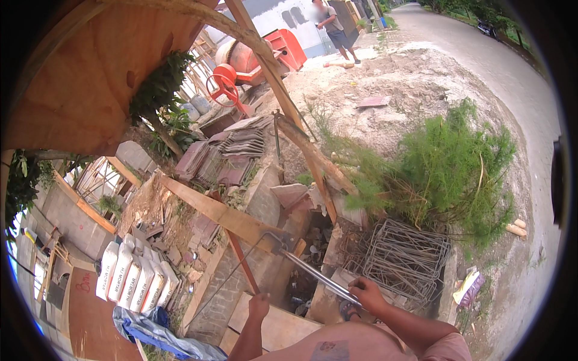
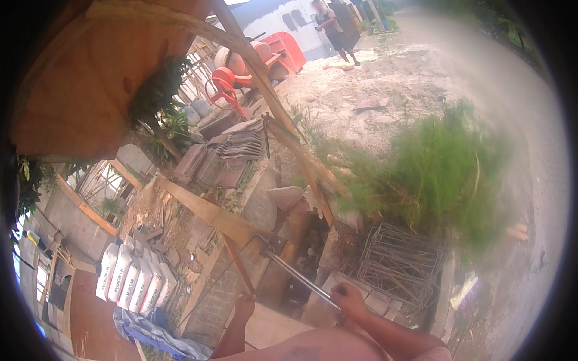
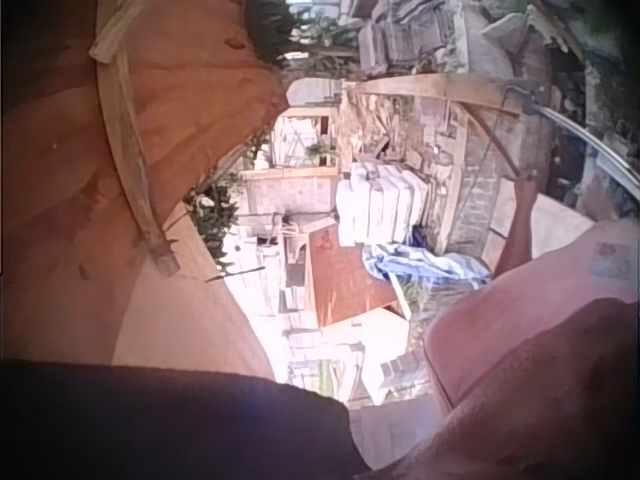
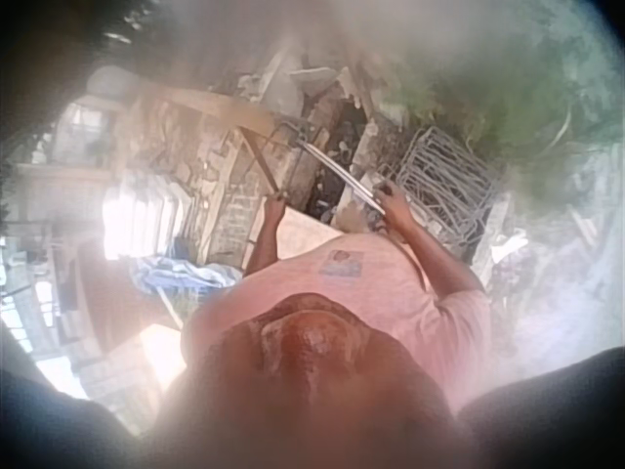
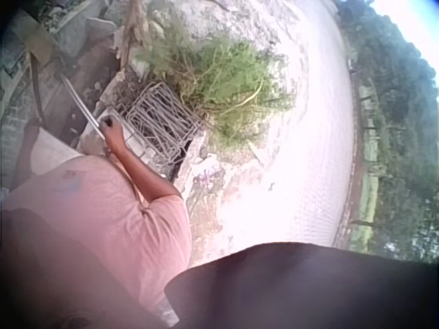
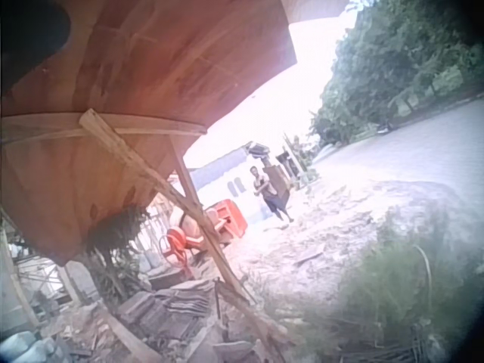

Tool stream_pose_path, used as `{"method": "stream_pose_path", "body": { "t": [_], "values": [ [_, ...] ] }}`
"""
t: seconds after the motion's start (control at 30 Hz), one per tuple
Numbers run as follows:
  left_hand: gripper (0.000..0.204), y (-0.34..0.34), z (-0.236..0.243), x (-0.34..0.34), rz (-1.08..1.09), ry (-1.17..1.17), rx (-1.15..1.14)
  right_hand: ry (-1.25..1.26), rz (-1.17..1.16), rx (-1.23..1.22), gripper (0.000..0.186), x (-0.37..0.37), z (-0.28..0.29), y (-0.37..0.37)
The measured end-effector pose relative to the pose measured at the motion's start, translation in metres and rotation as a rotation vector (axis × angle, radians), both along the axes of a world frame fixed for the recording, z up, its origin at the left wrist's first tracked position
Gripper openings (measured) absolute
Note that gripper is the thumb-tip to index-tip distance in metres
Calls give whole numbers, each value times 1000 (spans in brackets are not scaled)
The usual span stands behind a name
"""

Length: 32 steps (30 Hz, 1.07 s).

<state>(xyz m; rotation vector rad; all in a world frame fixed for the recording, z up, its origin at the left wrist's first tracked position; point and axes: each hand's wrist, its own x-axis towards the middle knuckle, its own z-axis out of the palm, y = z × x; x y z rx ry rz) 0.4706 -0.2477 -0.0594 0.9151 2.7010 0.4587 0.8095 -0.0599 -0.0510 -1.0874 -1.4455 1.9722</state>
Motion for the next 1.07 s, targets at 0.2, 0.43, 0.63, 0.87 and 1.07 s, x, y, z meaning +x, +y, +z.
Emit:
{"method": "stream_pose_path", "body": {
  "t": [0.2,0.43,0.63,0.87,1.07],
  "values": [
    [33,-1,-3,-2,2,-6,10,6,4,-18,20,0,2,0],
    [32,2,5,3,20,-33,-7,-14,-11,-34,21,0,7,-1],
    [31,5,11,8,29,-50,24,-1,-8,-17,19,-1,4,-1],
    [30,0,1,-1,-12,-25,9,-14,5,-16,18,0,10,0],
    [31,2,5,3,10,-46,22,-24,3,-19,20,-1,4,0]
  ]
}}
